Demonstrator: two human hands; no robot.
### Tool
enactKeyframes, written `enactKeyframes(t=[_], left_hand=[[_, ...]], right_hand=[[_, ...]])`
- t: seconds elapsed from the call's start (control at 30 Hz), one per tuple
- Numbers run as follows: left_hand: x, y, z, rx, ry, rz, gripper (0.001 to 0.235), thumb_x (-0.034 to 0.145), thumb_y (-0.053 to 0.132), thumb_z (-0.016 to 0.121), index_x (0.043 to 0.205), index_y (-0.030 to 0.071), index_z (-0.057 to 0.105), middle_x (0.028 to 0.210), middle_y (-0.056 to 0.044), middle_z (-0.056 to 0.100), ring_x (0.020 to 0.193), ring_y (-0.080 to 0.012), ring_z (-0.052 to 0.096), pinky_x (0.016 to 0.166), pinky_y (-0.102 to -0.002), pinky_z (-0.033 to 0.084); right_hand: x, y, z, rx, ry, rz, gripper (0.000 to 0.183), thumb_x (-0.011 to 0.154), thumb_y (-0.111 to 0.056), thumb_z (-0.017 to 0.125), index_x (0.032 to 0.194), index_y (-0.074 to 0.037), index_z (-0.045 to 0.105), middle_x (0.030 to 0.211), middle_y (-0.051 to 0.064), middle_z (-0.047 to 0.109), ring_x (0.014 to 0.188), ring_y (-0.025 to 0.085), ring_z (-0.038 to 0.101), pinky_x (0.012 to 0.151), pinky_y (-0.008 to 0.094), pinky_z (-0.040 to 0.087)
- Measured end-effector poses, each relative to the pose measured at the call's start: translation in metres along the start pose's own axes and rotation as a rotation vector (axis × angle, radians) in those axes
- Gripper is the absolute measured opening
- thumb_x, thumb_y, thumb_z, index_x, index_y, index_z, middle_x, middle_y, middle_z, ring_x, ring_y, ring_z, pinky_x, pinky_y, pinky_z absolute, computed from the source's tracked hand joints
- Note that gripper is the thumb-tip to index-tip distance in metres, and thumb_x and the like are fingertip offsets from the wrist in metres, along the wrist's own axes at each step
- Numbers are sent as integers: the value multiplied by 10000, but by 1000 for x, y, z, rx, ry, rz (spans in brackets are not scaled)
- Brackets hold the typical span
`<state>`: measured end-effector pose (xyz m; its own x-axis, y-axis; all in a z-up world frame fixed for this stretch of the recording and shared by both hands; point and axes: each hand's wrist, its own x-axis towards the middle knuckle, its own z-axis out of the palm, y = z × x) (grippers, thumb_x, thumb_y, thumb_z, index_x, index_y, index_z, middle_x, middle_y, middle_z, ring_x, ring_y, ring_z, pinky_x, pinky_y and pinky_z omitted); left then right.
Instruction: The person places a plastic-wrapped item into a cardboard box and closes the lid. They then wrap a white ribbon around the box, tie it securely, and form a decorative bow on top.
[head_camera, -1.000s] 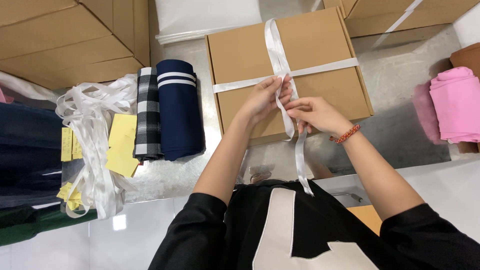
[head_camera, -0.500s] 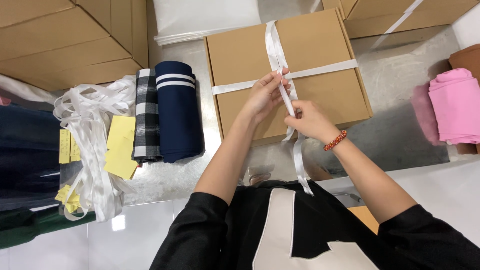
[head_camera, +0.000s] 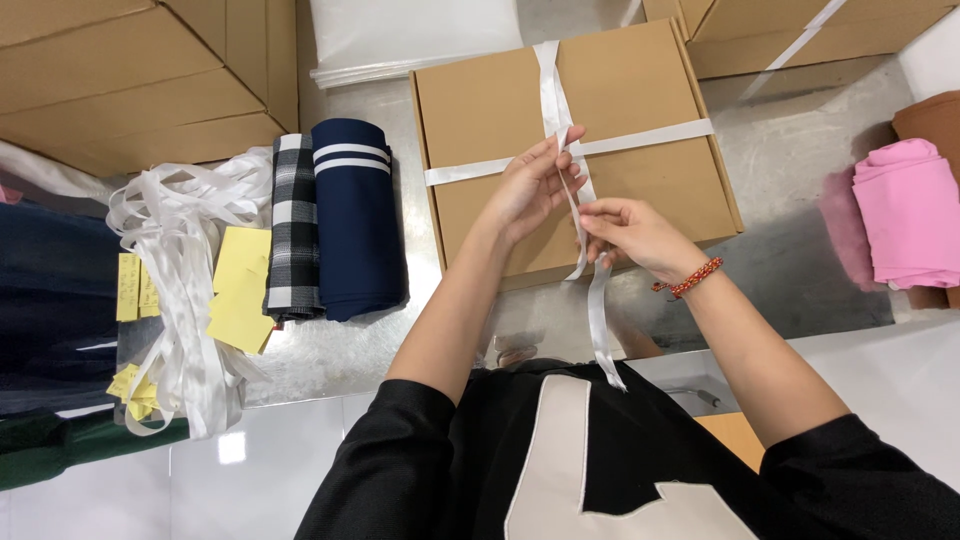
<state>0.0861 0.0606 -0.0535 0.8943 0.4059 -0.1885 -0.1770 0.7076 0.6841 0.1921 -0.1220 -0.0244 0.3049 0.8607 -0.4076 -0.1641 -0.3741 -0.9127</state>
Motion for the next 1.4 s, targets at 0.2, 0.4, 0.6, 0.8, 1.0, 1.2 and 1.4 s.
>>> enactKeyframes(t=[0.2, 0.4, 0.6, 0.8, 1.0, 1.2, 1.4], left_hand=[[7, 0, -3, 28, 76, -46, 429, 1143, 380, 529, 1453, 104, 636, 1007, 25, 701, 1055, -148, 733, 1087, -438, 604], [-33, 23, 24, 337, 254, -210, 938, 1053, 741, 248, 1498, -31, 542, 1358, -202, 715, 1235, -332, 724, 1062, -478, 583], [-35, 16, 5, 491, 291, -276, 786, 1078, 644, 318, 1494, 11, 529, 1299, -148, 764, 1118, -257, 784, 918, -376, 638], [-3, -19, -37, 510, 362, -188, 308, 1007, 271, 731, 1255, 89, 708, 1048, -127, 814, 867, -277, 829, 728, -393, 722], [-16, 6, -10, 580, 333, -110, 263, 1008, 97, 654, 1228, -47, 660, 1053, -215, 795, 850, -274, 817, 719, -328, 680], [-21, 18, -4, 604, 457, -24, 197, 981, 138, 717, 1108, -10, 749, 868, -162, 777, 635, -216, 780, 507, -316, 690], [23, 24, -29, 1060, 557, 167, 381, 921, 301, 804, 1284, 202, 748, 1147, -59, 817, 1051, -328, 783, 909, -463, 638]], right_hand=[[-4, -6, 8, -82, 43, 7, 168, 971, -61, 755, 1099, 47, 740, 875, 160, 768, 664, 217, 772, 484, 249, 602], [-14, -17, 21, -240, 112, 35, 258, 957, -126, 779, 1076, 88, 698, 746, 220, 741, 486, 265, 732, 373, 281, 545], [-34, -38, 43, -231, 4, 223, 380, 1021, -166, 644, 1200, 166, 603, 772, 251, 651, 501, 343, 744, 435, 338, 623], [-15, -52, 21, -367, -28, 165, 375, 1036, -240, 637, 1091, 125, 705, 904, 263, 736, 579, 318, 769, 473, 327, 601], [110, -43, -37, -880, 336, -303, 189, 943, -331, 809, 1076, -198, 829, 883, 26, 766, 903, 293, 751, 798, 420, 562], [169, -46, -22, -976, 401, -179, 252, 796, -410, 906, 927, -210, 826, 784, -45, 723, 839, 245, 751, 744, 389, 577], [205, -52, -31, -792, 305, -349, 158, 847, -293, 884, 956, -199, 819, 793, -14, 744, 779, 214, 713, 705, 348, 525]])
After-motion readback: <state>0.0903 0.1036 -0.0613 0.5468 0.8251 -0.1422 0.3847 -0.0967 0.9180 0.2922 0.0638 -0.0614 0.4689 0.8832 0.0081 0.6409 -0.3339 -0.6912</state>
